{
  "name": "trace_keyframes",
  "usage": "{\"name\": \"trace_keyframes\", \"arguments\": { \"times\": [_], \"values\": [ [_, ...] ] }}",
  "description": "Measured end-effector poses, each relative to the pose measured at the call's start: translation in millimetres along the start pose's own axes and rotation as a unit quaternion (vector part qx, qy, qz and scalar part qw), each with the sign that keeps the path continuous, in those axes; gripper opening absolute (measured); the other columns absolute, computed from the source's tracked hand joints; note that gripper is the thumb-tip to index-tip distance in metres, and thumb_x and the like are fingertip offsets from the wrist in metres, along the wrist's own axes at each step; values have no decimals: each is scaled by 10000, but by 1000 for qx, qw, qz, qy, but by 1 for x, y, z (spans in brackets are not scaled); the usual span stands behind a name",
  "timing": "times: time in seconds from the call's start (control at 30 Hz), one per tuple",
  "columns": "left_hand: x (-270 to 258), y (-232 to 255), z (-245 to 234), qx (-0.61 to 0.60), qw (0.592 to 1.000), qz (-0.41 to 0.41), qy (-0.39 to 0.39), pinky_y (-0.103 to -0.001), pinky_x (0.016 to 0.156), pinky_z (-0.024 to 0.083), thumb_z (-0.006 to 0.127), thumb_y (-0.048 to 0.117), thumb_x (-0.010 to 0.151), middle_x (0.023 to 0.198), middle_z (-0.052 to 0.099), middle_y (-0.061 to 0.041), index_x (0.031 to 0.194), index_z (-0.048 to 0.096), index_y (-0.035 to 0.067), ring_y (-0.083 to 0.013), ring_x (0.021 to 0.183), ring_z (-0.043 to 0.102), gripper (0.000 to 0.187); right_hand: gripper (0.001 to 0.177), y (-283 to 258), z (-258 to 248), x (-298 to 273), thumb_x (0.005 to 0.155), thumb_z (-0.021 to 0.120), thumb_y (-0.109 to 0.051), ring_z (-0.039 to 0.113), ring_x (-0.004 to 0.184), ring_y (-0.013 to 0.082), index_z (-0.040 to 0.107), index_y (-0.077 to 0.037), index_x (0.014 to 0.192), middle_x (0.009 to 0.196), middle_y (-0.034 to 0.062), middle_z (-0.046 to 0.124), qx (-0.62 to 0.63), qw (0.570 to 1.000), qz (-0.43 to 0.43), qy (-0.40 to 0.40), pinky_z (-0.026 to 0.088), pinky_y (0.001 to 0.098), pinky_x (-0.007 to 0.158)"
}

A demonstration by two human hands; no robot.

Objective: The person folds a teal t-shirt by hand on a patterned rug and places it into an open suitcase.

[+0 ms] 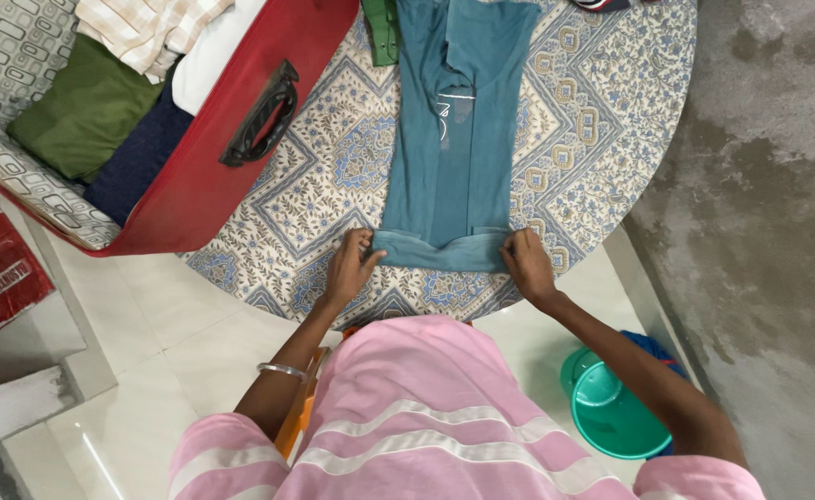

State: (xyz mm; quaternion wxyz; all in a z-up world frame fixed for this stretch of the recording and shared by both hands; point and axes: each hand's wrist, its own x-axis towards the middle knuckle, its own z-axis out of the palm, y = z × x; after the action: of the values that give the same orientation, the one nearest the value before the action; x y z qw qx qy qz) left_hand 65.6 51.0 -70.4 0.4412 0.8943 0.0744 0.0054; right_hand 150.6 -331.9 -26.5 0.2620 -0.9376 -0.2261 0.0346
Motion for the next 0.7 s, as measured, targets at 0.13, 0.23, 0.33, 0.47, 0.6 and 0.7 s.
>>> {"name": "trace_keyframes", "arguments": {
  "times": [0.13,0.23,0.33,0.47,0.6,0.7],
  "values": [
    [-15,6,-14,83,987,124,-51,-416,816,576,891,362,715,1190,617,-182,1261,573,11,-304,973,661,723,487,-6,-17,0,920,710,-397,570,1048,330,585,-7,1184,1138,149,591,-93,984,-136,-72,463,453,935],
    [-17,1,-12,99,985,138,-45,-423,916,541,879,322,746,1226,616,-159,1245,645,49,-298,1056,632,616,668,-17,-34,4,853,685,-513,536,1071,356,580,16,1245,1179,197,581,-121,968,-198,-91,422,474,923],
    [-10,-4,-3,66,994,66,-55,-378,989,541,815,251,856,1235,632,-88,1208,704,95,-251,1112,639,401,558,-18,-40,5,883,680,-417,543,1132,335,591,-23,1268,1223,174,589,-98,967,-224,-79,416,458,964],
    [-3,2,-1,92,987,133,17,-425,976,513,800,194,831,1198,634,-116,1053,705,94,-286,1102,620,262,351,-8,-36,4,909,702,-247,573,1139,293,604,-100,1212,1219,109,617,-65,975,-205,-59,428,422,979],
    [5,18,14,-31,974,180,136,-408,1055,515,697,118,969,1318,632,-167,1163,591,71,-313,1223,606,226,269,-8,-24,4,961,618,-110,569,1083,303,575,-33,1216,1153,150,599,43,997,-70,-4,448,441,957],
    [15,34,19,-188,967,116,127,-374,1074,508,593,180,1088,1353,631,-158,1208,574,82,-250,1246,608,156,257,-17,-18,13,1052,500,-134,569,965,283,515,-38,1290,1150,137,577,202,972,121,19,474,459,849]
  ]
}}
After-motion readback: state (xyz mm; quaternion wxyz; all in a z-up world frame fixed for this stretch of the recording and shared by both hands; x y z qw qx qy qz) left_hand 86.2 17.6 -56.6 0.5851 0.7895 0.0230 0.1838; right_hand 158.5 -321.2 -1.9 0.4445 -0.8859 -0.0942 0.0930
